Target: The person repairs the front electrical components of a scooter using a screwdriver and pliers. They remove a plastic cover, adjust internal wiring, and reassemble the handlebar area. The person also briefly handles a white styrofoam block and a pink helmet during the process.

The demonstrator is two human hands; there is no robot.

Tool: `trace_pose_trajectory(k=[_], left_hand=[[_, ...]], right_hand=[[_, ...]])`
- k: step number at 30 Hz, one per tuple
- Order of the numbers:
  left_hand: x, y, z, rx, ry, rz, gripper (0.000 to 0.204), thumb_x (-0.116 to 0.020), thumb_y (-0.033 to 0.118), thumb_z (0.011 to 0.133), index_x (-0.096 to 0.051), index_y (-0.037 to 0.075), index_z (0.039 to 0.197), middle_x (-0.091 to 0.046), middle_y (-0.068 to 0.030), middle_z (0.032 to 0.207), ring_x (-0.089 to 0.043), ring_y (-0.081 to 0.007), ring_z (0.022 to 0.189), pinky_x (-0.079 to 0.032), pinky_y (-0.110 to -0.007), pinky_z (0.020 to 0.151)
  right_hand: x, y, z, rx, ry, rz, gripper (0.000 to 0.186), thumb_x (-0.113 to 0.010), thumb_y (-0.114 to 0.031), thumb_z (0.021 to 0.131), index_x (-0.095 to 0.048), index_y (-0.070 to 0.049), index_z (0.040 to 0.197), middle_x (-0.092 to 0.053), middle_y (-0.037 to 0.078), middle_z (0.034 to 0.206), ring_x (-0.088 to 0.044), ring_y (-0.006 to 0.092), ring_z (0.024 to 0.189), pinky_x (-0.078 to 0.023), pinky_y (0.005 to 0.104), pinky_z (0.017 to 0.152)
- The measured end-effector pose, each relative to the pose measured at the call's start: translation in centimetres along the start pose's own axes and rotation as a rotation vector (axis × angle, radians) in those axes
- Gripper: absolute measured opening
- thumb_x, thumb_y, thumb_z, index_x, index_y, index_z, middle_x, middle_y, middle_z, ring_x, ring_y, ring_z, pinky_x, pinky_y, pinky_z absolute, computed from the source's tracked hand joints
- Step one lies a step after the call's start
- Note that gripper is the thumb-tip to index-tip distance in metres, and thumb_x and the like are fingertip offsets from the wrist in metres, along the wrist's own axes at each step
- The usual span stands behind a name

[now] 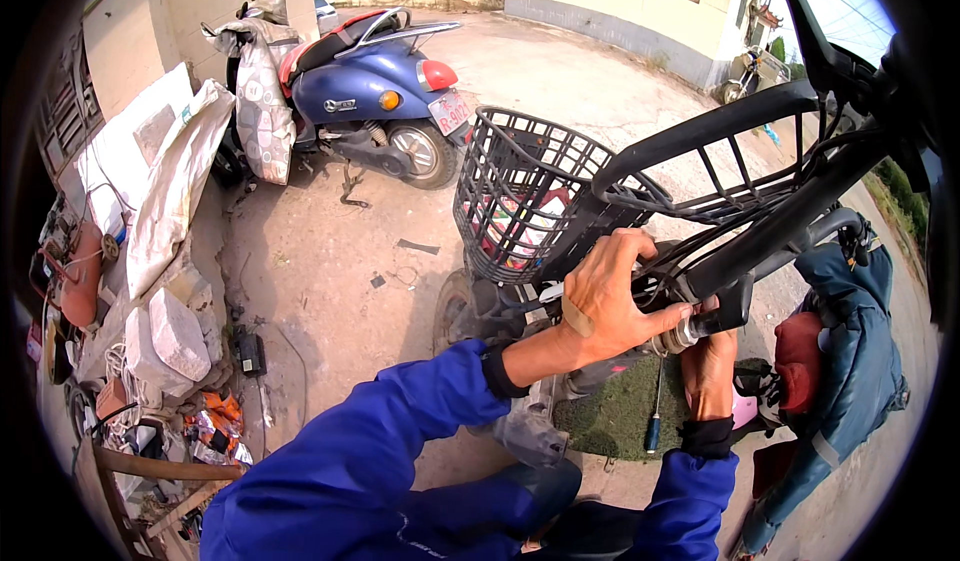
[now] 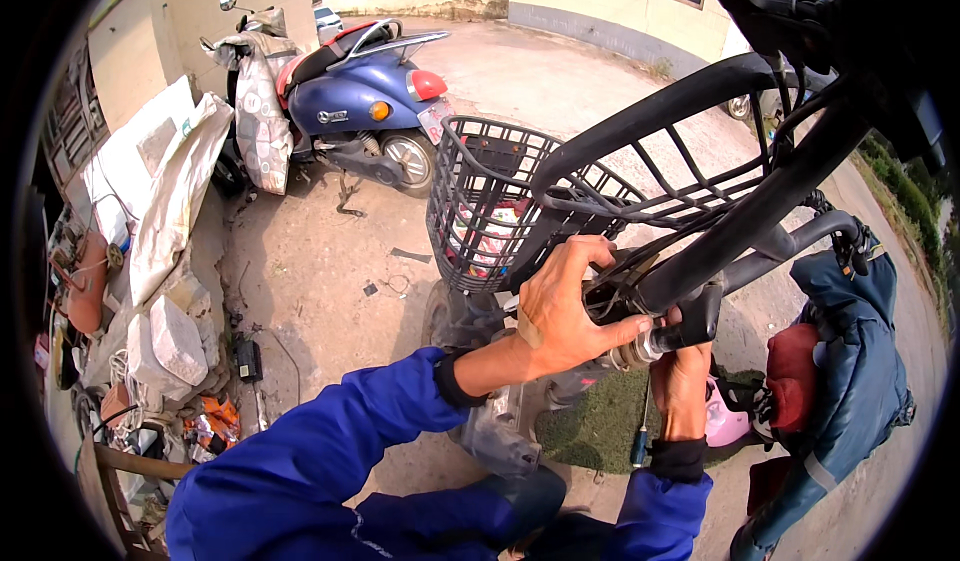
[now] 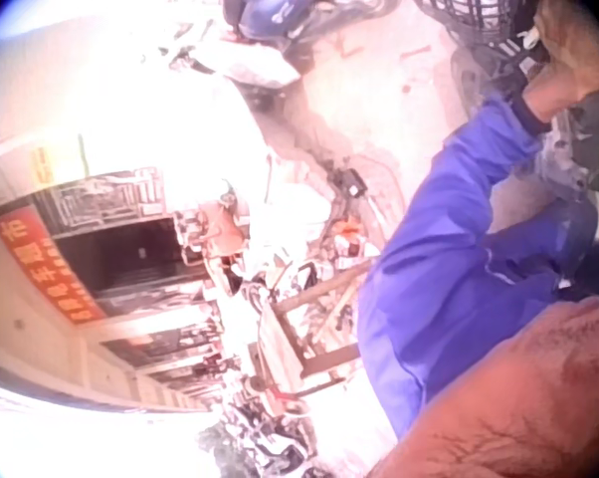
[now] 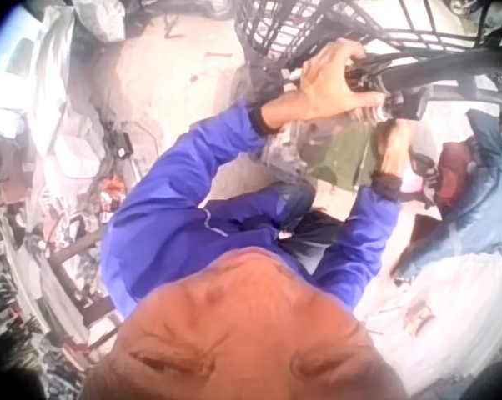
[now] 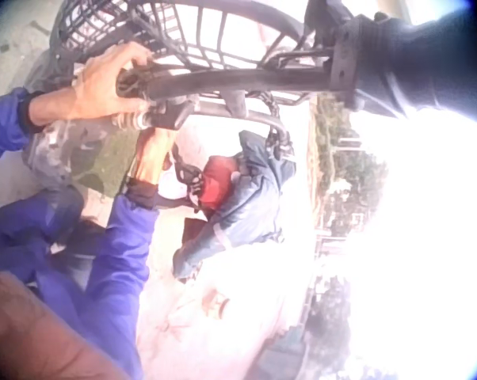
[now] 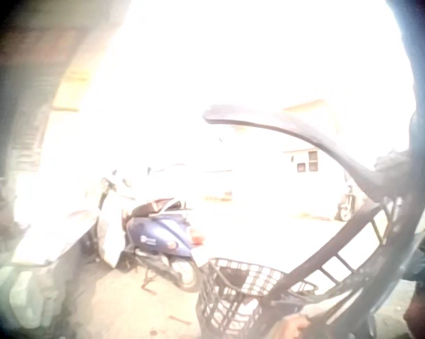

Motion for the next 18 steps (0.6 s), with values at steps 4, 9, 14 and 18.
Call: trace_pose_trajectory(k=[4,9,14,18], left_hand=[[-0.9,0.3,-0.2,0.010,0.013,-0.030,0.073,-0.099,0.038,0.067,-0.050,0.005,0.111,-0.067,-0.0150,0.122,-0.069,-0.0353,0.108,-0.056,-0.044,0.087],[-0.4,-0.6,-0.2,0.027,0.016,0.008,0.076,-0.099,0.038,0.067,-0.050,0.005,0.115,-0.067,-0.0137,0.117,-0.069,-0.0352,0.100,-0.056,-0.046,0.080],[-0.8,-0.6,-0.3,-0.017,0.028,-0.032,0.075,-0.099,0.035,0.068,-0.050,0.006,0.117,-0.069,-0.0152,0.126,-0.072,-0.0359,0.108,-0.059,-0.044,0.085],[-1.0,-0.5,-0.3,-0.011,-0.012,-0.047,0.076,-0.099,0.033,0.070,-0.050,0.004,0.121,-0.068,-0.0150,0.124,-0.071,-0.0353,0.106,-0.058,-0.043,0.086]], right_hand=[[-0.8,-0.8,-0.9,-0.071,-0.004,0.015,0.037,-0.071,-0.031,0.105,-0.064,-0.007,0.132,-0.068,0.000,0.110,-0.067,0.0125,0.098,-0.056,0.0313,0.088],[-2.0,-0.3,-0.7,-0.093,-0.045,0.084,0.021,-0.069,-0.010,0.105,-0.070,-0.002,0.125,-0.073,0.004,0.110,-0.070,0.0132,0.099,-0.059,0.0315,0.089],[-3.6,-1.3,-1.5,-0.069,-0.031,0.148,0.029,-0.063,-0.014,0.109,-0.066,0.001,0.133,-0.072,0.006,0.120,-0.070,0.0137,0.104,-0.058,0.0317,0.092],[-1.8,-0.3,-1.4,-0.073,-0.026,0.053,0.022,-0.066,-0.015,0.107,-0.073,0.000,0.122,-0.076,0.003,0.103,-0.072,0.0112,0.086,-0.060,0.0274,0.077]])
Point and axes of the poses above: each hand's wrist, its own z-axis towards the middle knuckle, its own x-axis out of the back of the hand, y = z × x, the point moved 8 cm from there along z, towards the middle knuckle
